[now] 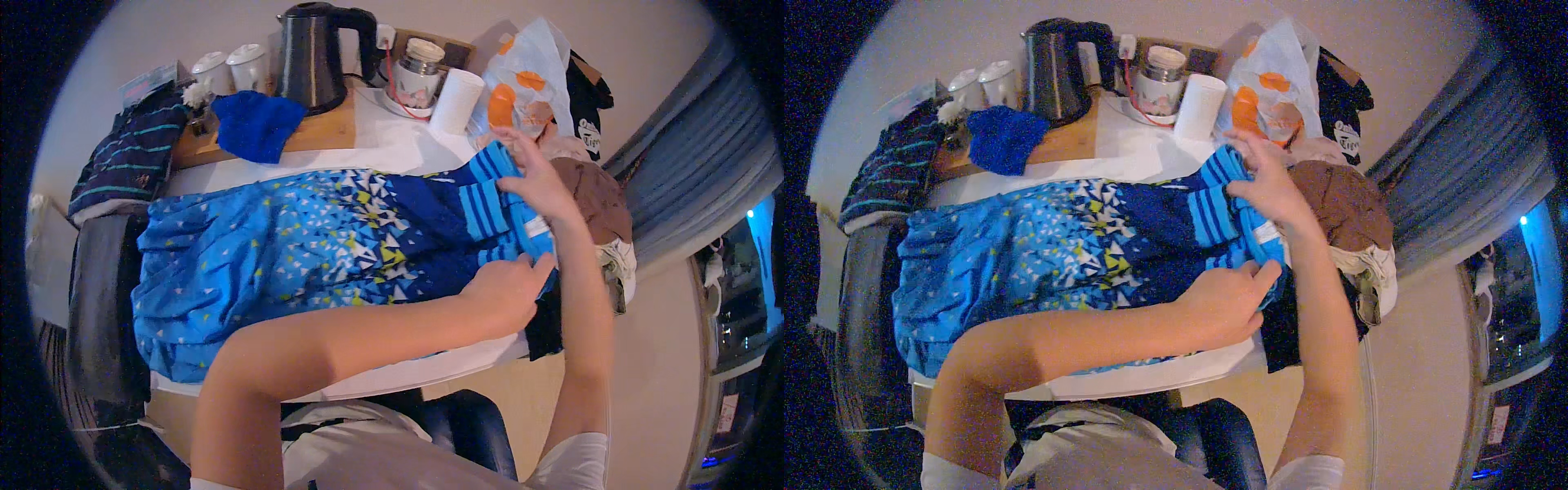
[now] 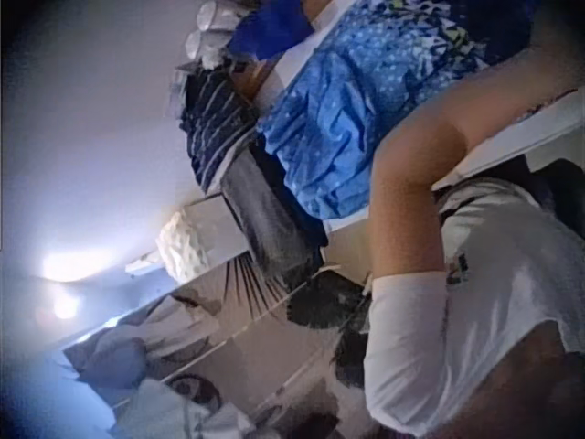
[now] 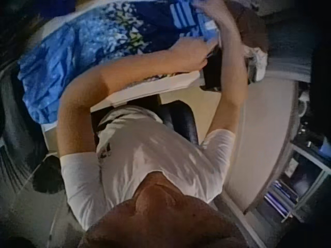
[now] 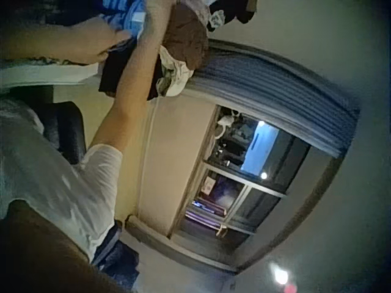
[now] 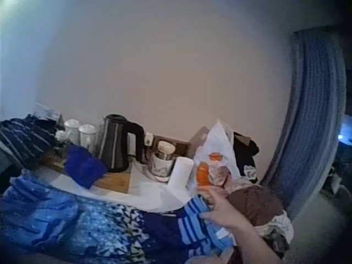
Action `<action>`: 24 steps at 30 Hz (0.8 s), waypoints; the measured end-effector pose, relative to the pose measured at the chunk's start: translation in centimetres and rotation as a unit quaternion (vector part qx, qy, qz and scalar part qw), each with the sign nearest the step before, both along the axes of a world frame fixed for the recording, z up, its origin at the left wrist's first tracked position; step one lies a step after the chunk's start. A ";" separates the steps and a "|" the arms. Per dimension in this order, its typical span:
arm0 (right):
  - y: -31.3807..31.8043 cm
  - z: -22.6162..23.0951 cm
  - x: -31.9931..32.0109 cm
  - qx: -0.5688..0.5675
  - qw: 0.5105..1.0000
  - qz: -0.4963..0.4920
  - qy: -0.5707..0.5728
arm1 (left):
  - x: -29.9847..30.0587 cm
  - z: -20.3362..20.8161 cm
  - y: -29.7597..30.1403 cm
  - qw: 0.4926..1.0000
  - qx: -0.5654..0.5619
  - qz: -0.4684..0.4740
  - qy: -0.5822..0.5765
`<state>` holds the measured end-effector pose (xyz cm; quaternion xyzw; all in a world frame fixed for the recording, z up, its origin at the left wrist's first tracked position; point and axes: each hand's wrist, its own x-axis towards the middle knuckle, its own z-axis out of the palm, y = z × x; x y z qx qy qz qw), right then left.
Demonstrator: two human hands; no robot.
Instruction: The person folds a striped polo shirt and places it on a stack. They then fold a blue patterned jacket and place it on the same stack. Finally, they fold a brown t-shirt and place it on the stack.
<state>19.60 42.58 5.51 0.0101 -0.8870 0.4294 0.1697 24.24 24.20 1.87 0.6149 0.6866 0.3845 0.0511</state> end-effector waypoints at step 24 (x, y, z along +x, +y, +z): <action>-23.7 2.5 -4.4 0.171 0.978 0.103 -0.061 | 0.9 3.3 -34.0 0.850 0.016 0.221 -0.478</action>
